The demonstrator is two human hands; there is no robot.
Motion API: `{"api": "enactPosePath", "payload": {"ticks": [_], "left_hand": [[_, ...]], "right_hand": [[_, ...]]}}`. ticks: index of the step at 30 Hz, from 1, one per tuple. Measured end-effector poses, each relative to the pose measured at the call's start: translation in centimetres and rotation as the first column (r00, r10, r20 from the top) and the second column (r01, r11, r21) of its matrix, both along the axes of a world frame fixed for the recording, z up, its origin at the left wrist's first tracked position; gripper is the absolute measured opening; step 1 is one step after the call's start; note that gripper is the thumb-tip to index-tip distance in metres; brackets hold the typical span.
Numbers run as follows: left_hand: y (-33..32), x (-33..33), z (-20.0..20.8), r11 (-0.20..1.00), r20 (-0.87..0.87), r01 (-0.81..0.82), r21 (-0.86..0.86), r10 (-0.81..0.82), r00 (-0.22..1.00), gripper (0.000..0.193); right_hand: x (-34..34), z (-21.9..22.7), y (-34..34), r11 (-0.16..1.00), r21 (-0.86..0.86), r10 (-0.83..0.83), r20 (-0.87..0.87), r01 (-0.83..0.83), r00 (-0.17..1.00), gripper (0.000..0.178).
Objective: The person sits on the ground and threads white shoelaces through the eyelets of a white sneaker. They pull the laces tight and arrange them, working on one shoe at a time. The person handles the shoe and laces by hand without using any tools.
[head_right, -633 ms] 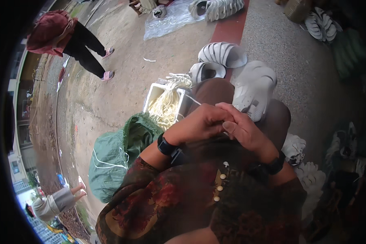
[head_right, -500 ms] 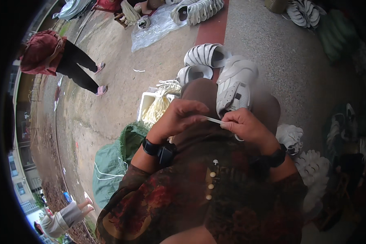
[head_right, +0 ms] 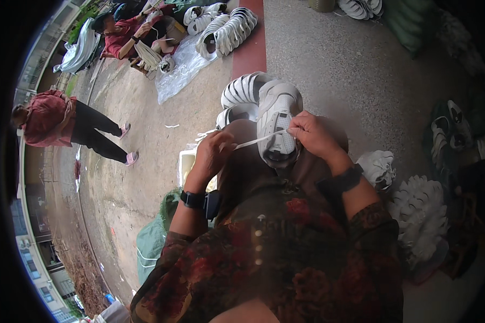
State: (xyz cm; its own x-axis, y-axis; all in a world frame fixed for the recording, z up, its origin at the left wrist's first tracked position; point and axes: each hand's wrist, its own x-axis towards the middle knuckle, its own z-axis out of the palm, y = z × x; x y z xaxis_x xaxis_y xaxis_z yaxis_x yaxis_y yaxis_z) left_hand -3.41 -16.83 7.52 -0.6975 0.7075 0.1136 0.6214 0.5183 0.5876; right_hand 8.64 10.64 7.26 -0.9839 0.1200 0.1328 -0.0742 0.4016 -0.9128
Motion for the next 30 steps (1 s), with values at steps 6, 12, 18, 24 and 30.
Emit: {"api": "enactPosePath", "payload": {"ticks": [6,12,18,24,30], "left_hand": [[10.0,1.8,-2.6,0.981,0.176,0.049,0.19,-0.083,0.981,0.052],[8.3,4.3,-4.1,0.979,0.236,-0.047,0.2,-0.002,0.972,0.06],[8.6,3.6,-3.7,0.971,0.197,-0.087,0.223,0.042,0.98,0.043],[10.1,3.6,-3.7,0.992,-0.048,0.023,0.128,-0.017,0.999,0.042],[10.4,2.8,-3.7,0.997,0.055,0.027,0.075,-0.031,0.998,0.039]], "right_hand": [[-3.2,-4.2,-0.4,0.955,-0.263,-0.092,0.174,0.136,0.98,0.017],[-2.9,-3.8,-1.4,1.0,0.009,-0.028,0.125,0.027,0.992,0.017],[-2.6,-2.7,-1.9,0.989,0.121,-0.1,0.16,0.082,0.982,0.018],[-1.9,-2.7,-1.9,0.987,0.155,-0.052,-0.011,0.053,0.999,0.012],[-2.8,-3.6,-2.2,0.963,0.24,-0.115,-0.033,0.12,0.993,0.014]]}}
